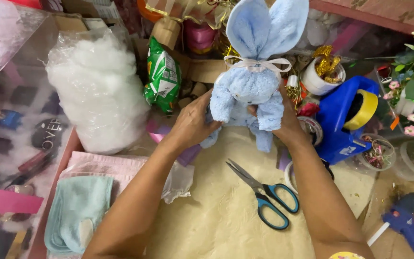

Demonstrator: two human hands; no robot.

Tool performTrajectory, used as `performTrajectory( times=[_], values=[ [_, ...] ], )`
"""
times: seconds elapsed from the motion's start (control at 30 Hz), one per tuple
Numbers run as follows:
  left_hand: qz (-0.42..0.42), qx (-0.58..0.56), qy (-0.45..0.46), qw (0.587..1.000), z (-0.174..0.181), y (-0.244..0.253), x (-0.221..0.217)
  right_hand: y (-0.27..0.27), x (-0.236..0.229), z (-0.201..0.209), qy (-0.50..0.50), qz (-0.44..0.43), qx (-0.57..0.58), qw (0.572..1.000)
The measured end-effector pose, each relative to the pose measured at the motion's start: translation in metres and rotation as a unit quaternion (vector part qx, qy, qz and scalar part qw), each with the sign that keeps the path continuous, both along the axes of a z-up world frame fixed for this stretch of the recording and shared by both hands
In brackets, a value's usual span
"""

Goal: Adjusting and trimming a ribbon on a blue towel bunny as part of a handicraft project.

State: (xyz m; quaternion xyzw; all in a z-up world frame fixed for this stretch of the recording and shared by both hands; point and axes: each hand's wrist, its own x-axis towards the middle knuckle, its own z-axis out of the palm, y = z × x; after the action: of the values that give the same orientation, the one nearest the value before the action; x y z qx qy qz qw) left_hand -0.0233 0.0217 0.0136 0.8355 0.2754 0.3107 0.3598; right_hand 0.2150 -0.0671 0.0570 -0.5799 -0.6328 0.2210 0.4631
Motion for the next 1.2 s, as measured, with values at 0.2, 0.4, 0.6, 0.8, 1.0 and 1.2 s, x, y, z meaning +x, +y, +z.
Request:
performTrajectory(
  times=[0.2, 0.4, 0.6, 0.8, 1.0, 1.2],
  values=[
    [-0.035, -0.050, -0.056, 0.997, 0.013, 0.001, -0.007, -0.012, 0.020, -0.001, 0.053, -0.010, 0.077, 0.996],
    [0.023, -0.062, -0.114, 0.991, 0.006, 0.021, -0.011, -0.017, 0.082, 0.014, 0.102, -0.017, 0.143, 0.984],
    [0.037, 0.080, -0.055, 0.995, -0.018, 0.015, 0.000, -0.057, 0.165, -0.020, 0.309, -0.301, 0.074, 0.899],
    [0.065, 0.200, 0.045, 0.977, -0.025, 0.005, 0.029, -0.074, 0.173, 0.011, 0.051, -0.079, 0.263, 0.960],
    [0.025, 0.293, 0.162, 0.942, -0.045, 0.022, 0.094, -0.077, 0.163, 0.023, 0.207, -0.206, 0.241, 0.925],
    [-0.036, 0.251, 0.375, 0.892, -0.033, 0.038, 0.136, -0.073, 0.161, 0.019, 0.251, -0.177, 0.220, 0.926]
  ],
)
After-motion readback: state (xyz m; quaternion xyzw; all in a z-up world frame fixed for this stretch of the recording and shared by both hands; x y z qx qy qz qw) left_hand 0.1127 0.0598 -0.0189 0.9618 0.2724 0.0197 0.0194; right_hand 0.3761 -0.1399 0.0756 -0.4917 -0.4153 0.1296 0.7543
